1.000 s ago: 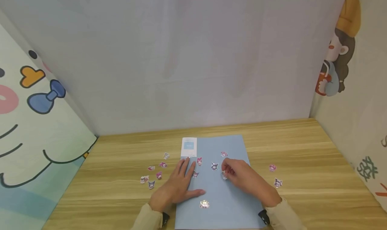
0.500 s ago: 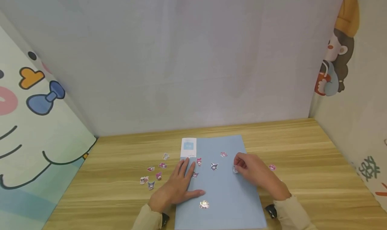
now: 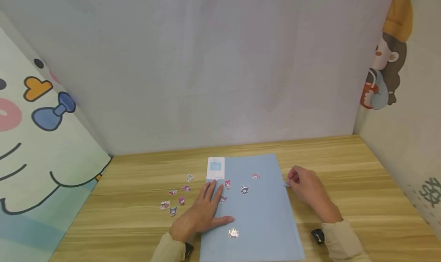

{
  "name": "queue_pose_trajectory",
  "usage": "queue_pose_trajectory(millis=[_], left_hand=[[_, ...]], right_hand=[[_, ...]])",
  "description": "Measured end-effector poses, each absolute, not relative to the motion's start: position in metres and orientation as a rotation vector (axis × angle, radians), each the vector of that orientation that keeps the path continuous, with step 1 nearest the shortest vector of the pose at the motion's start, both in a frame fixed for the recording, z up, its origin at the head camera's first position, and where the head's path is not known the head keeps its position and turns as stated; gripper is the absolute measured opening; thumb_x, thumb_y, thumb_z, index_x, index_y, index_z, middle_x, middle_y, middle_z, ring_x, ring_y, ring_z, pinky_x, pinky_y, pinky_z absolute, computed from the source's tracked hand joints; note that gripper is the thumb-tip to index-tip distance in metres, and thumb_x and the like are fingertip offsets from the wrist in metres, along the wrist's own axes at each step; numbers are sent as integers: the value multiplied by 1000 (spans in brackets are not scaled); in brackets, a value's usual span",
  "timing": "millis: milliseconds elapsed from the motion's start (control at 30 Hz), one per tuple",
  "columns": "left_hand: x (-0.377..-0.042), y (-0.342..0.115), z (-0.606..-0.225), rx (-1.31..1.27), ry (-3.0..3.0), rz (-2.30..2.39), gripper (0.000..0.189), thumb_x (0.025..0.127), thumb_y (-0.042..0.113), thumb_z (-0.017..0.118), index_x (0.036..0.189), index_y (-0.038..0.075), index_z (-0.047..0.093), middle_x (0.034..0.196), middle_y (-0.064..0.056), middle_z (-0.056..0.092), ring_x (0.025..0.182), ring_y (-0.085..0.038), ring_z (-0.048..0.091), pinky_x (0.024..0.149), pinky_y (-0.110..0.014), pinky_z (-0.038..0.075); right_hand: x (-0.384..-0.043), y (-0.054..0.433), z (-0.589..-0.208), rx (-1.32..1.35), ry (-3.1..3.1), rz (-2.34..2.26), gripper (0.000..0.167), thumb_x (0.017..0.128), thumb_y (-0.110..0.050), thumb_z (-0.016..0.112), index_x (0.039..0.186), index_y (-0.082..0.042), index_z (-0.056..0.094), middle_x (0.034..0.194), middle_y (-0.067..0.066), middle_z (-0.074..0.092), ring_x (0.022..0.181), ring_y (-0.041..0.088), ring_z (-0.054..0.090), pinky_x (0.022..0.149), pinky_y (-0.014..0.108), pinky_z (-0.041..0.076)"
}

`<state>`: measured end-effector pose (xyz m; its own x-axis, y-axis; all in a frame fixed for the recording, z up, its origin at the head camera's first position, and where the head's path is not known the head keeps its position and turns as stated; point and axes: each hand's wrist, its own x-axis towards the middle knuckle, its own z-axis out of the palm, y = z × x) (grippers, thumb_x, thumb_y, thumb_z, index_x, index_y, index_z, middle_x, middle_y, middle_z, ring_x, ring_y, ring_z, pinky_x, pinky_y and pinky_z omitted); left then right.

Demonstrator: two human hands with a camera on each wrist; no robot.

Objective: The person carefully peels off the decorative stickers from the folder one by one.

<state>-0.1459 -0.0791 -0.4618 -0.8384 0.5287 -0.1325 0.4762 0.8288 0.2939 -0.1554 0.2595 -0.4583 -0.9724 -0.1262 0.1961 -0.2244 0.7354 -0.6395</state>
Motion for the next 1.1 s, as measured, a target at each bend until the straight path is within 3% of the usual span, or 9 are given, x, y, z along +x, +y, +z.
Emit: queue_pose_trajectory(millis=[267, 733, 1100], left_hand=[[-146, -78, -462, 763, 2798, 342, 103, 92, 64, 65, 161, -1, 24, 166, -26, 16, 153, -44, 16, 120, -58, 25], [-147, -76, -462, 753, 2816, 315, 103, 91, 65, 65, 160, 0, 25, 166, -25, 17, 153, -43, 17, 120, -57, 26], [-147, -78, -464, 742, 2792, 343, 104, 91, 65, 65, 161, 1, 24, 167, -24, 17, 153, -43, 16, 120, -57, 25]], right_hand=[[-156, 273, -462, 170, -2830, 1006, 15, 89, -4, 77, 88, 0, 63, 80, 5, 69, 74, 22, 64, 68, 39, 51], [-158, 278, -465, 117, -2850, 943, 14, 88, -2, 76, 87, 0, 62, 77, 6, 67, 71, 21, 62, 61, 37, 47], [-158, 277, -467, 157, -2901, 893, 11, 91, -4, 74, 83, -1, 67, 76, 4, 66, 71, 19, 59, 64, 38, 47]])
